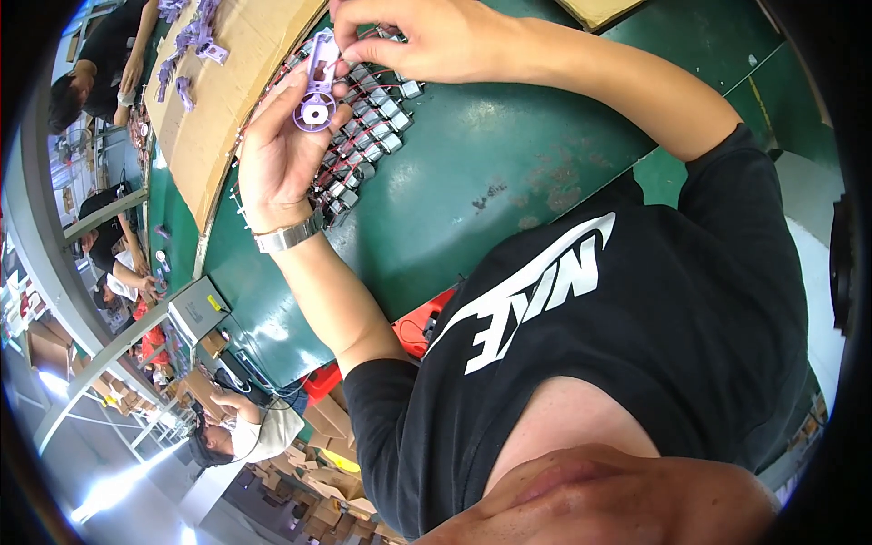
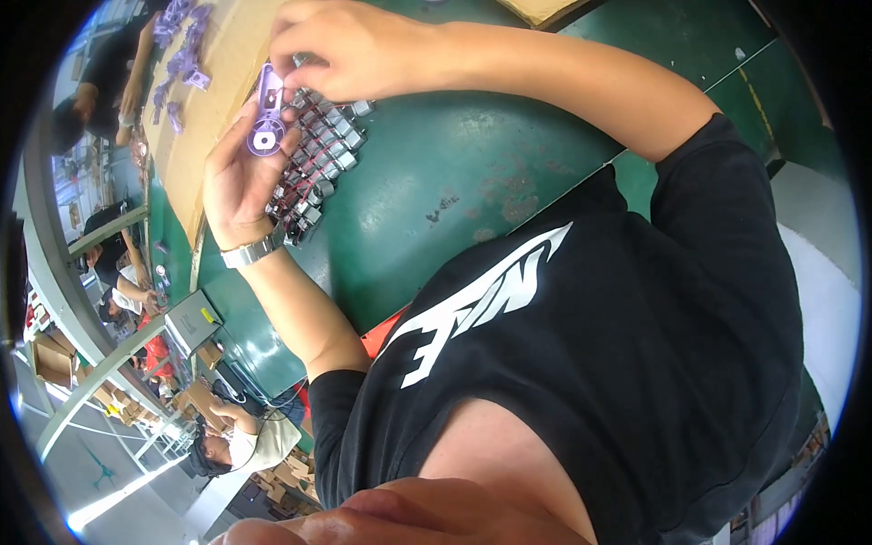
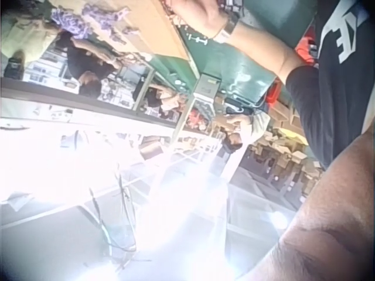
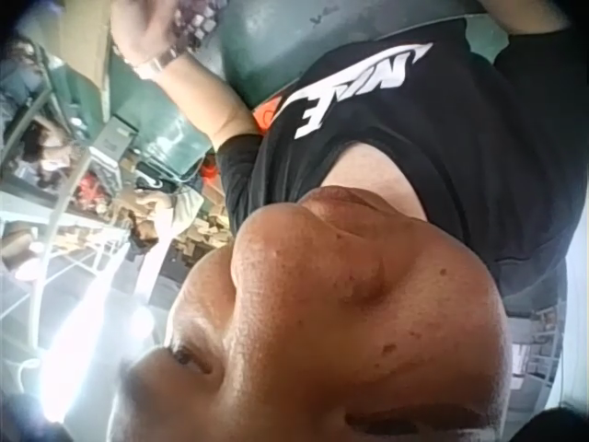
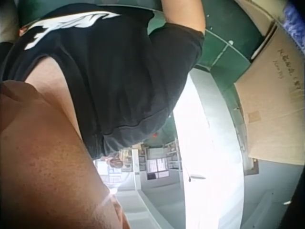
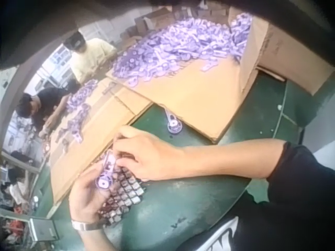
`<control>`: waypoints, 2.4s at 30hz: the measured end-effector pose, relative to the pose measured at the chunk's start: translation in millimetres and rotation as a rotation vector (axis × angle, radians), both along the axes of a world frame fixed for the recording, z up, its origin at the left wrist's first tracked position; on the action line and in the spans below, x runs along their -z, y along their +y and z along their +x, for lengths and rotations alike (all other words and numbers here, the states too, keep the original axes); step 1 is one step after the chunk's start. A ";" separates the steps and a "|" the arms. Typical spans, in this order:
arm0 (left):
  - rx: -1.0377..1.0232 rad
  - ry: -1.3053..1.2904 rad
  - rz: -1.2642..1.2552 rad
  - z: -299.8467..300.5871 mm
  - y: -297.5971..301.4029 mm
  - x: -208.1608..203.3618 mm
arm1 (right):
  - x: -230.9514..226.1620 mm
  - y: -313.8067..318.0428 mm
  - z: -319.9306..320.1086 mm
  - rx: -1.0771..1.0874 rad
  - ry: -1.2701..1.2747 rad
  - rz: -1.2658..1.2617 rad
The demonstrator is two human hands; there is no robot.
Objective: The person assembles small electronic components into purple plastic housings by hand at a factory workstation.
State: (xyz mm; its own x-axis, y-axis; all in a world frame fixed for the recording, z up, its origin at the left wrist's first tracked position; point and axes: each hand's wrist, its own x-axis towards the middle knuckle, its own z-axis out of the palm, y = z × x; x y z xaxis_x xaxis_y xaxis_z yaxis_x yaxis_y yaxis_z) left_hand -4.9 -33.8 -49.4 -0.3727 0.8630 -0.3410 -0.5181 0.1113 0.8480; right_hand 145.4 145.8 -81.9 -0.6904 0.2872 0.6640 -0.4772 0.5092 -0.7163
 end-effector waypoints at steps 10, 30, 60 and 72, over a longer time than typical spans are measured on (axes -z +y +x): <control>-0.339 0.309 0.060 -2.6 3.2 24.5 | -9.1 -6.5 1.7 -0.145 -0.272 -0.173; -0.501 0.345 0.018 23.9 16.8 19.9 | 14.9 -24.8 7.2 0.278 -0.149 0.095; -0.480 0.449 -0.005 46.3 25.3 19.6 | 9.6 -28.1 13.1 0.252 0.016 0.369; -0.534 0.526 0.058 51.5 25.0 22.6 | 17.4 -25.1 -1.2 0.156 -0.139 0.019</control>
State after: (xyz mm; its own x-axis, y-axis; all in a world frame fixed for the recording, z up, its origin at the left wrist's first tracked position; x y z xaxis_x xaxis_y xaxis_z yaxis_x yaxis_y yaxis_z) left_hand 46.6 -8.9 -72.0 -0.8467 0.5307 0.0382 -0.0139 -0.0940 0.9955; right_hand 144.2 120.7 -99.3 -0.7241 0.3857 0.5718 -0.2887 0.5834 -0.7592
